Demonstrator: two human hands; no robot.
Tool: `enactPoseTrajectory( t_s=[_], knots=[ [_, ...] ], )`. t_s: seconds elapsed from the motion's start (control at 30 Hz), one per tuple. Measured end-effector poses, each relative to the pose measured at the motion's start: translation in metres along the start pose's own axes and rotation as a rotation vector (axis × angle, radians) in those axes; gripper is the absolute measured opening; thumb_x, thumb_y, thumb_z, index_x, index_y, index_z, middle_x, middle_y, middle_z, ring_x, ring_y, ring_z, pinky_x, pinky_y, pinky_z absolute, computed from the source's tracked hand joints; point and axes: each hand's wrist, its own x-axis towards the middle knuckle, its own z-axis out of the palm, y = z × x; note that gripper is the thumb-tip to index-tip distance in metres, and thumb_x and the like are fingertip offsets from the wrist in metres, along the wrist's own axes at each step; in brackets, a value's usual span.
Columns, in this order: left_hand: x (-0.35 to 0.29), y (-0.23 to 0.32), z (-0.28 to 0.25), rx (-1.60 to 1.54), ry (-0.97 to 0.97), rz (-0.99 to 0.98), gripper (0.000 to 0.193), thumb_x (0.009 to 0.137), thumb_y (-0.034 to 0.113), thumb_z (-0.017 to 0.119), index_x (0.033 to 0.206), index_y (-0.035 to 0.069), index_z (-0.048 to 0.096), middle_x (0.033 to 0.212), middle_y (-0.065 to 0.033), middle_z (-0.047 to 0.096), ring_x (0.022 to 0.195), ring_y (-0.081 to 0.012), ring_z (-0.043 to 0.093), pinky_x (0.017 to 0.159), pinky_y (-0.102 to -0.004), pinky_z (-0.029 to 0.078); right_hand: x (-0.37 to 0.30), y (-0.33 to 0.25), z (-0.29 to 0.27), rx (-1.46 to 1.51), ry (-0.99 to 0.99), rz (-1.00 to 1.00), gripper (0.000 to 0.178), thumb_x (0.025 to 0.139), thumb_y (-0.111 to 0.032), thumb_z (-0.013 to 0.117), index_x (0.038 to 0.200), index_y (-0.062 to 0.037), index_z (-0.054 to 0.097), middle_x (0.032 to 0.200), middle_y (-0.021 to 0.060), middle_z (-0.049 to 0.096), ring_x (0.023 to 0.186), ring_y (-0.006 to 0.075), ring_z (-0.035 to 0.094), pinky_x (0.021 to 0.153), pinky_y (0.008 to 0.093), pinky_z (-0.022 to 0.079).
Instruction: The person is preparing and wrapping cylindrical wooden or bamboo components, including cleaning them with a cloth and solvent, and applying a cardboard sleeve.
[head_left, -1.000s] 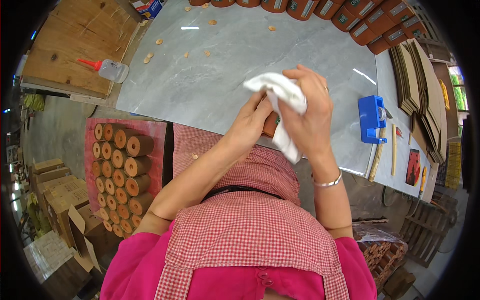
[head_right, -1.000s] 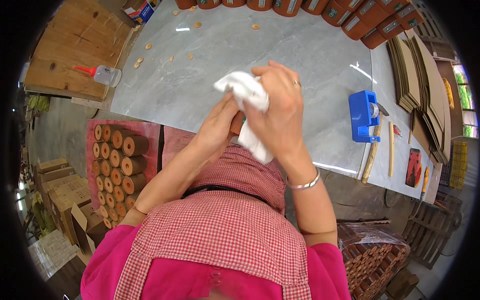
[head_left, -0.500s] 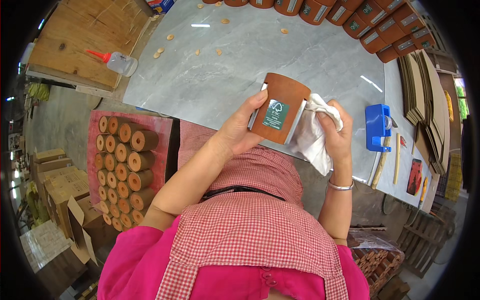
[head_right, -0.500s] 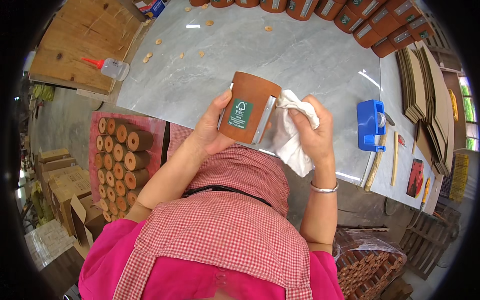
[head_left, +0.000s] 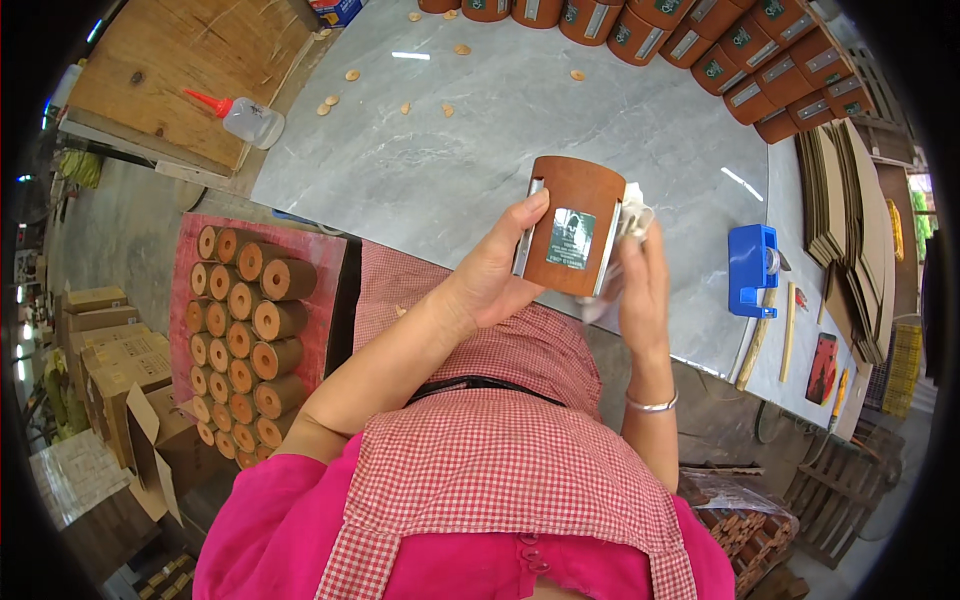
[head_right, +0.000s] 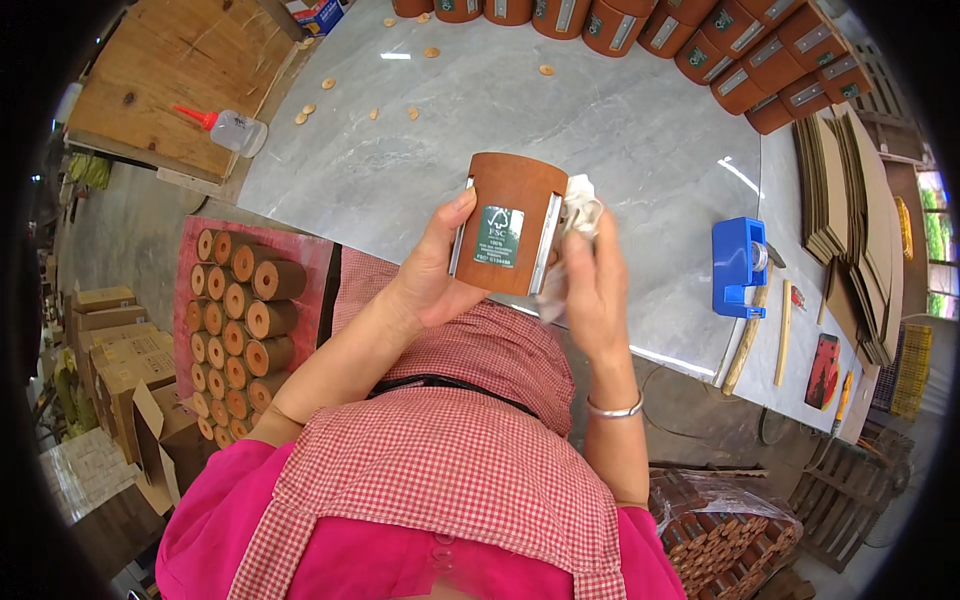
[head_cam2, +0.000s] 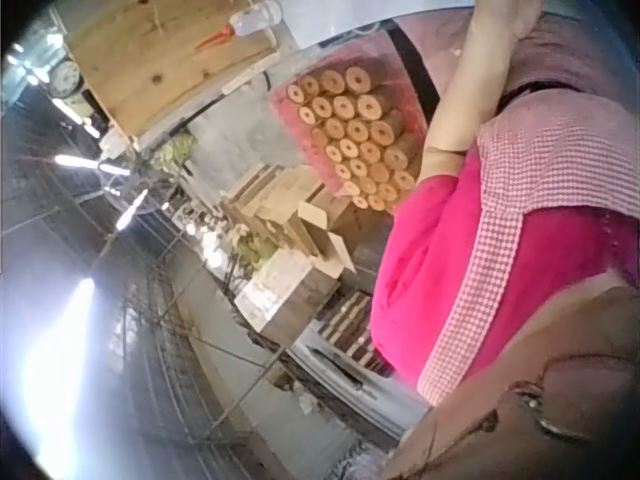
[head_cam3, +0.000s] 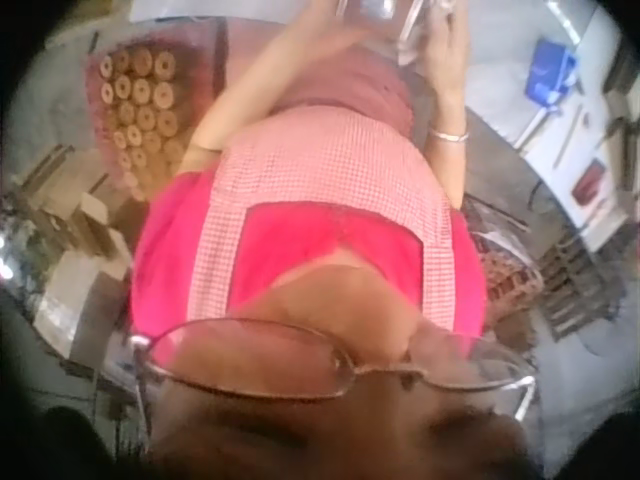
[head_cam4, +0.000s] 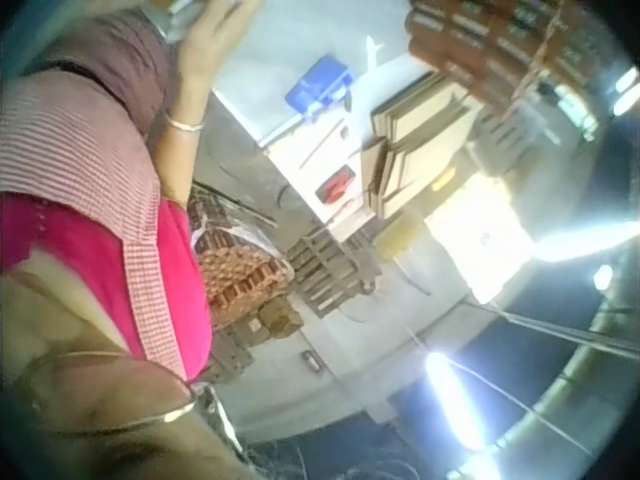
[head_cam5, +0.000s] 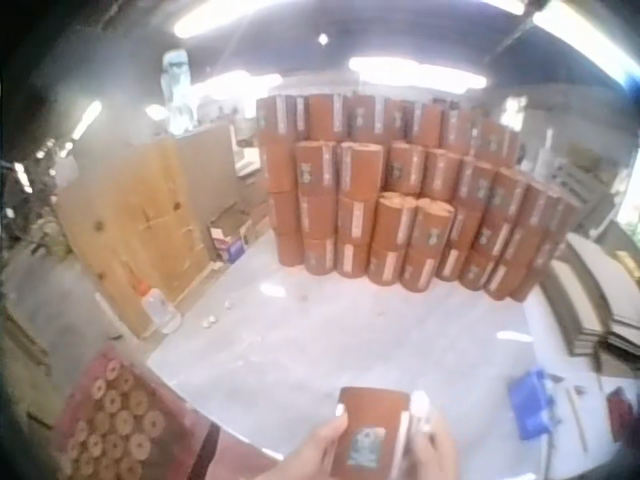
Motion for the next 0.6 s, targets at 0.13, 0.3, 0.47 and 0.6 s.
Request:
enactPoseTrajectory(
  t_s=[0.13,0.3,0.47,0.6],
  knots=[
    [-0.011,0.002,0.006,-0.003,-0.017,-0.074,0.074,0.099,0.058,0.048,0.148,0.004,0.038,0.138,-0.0188,0.055,0.126,-0.0296,0.06,0.1,-0.0468,0.057,-0.015,0.006,0.0,0.247,-0.106,0.051,0.061,0.101,-0.036,0.049,0.15,-0.0032,0.039,0.135,0.0095,0.055,0.115,0.0156,0.057,0.095,0.0314,0.047],
    [-0.013,0.001,0.005,-0.075,-0.098,-0.108,0.073,0.099,0.056,0.052,0.148,0.003,0.039,0.136,-0.0195,0.057,0.122,-0.0289,0.063,0.091,-0.0454,0.062,-0.017,0.031,0.011,0.435,0.081,0.033,0.043,0.101,-0.021,0.056,0.138,-0.0001,0.048,0.114,0.0057,0.062,0.098,0.0113,0.06,0.084,0.0275,0.05],
    [-0.015,0.001,0.004,-0.09,-0.044,-0.077,0.071,0.099,0.054,0.055,0.148,0.004,0.039,0.135,-0.0173,0.058,0.124,-0.0273,0.062,0.098,-0.0479,0.057,-0.003,0.037,0.003,0.067,0.293,-0.164,0.026,0.097,-0.004,0.064,0.122,0.0018,0.061,0.104,0.0028,0.065,0.092,0.0097,0.062,0.078,0.0248,0.05],
    [-0.012,0.005,-0.002,0.017,0.1,0.007,0.068,0.101,0.053,0.054,0.147,0.005,0.041,0.135,-0.0141,0.059,0.123,-0.0255,0.062,0.102,-0.0475,0.054,0.003,0.01,-0.028,-0.057,0.378,-0.242,0.031,0.091,-0.003,0.07,0.12,0.0018,0.062,0.106,0.0053,0.066,0.094,0.0126,0.063,0.079,0.0278,0.051]
  ],
)
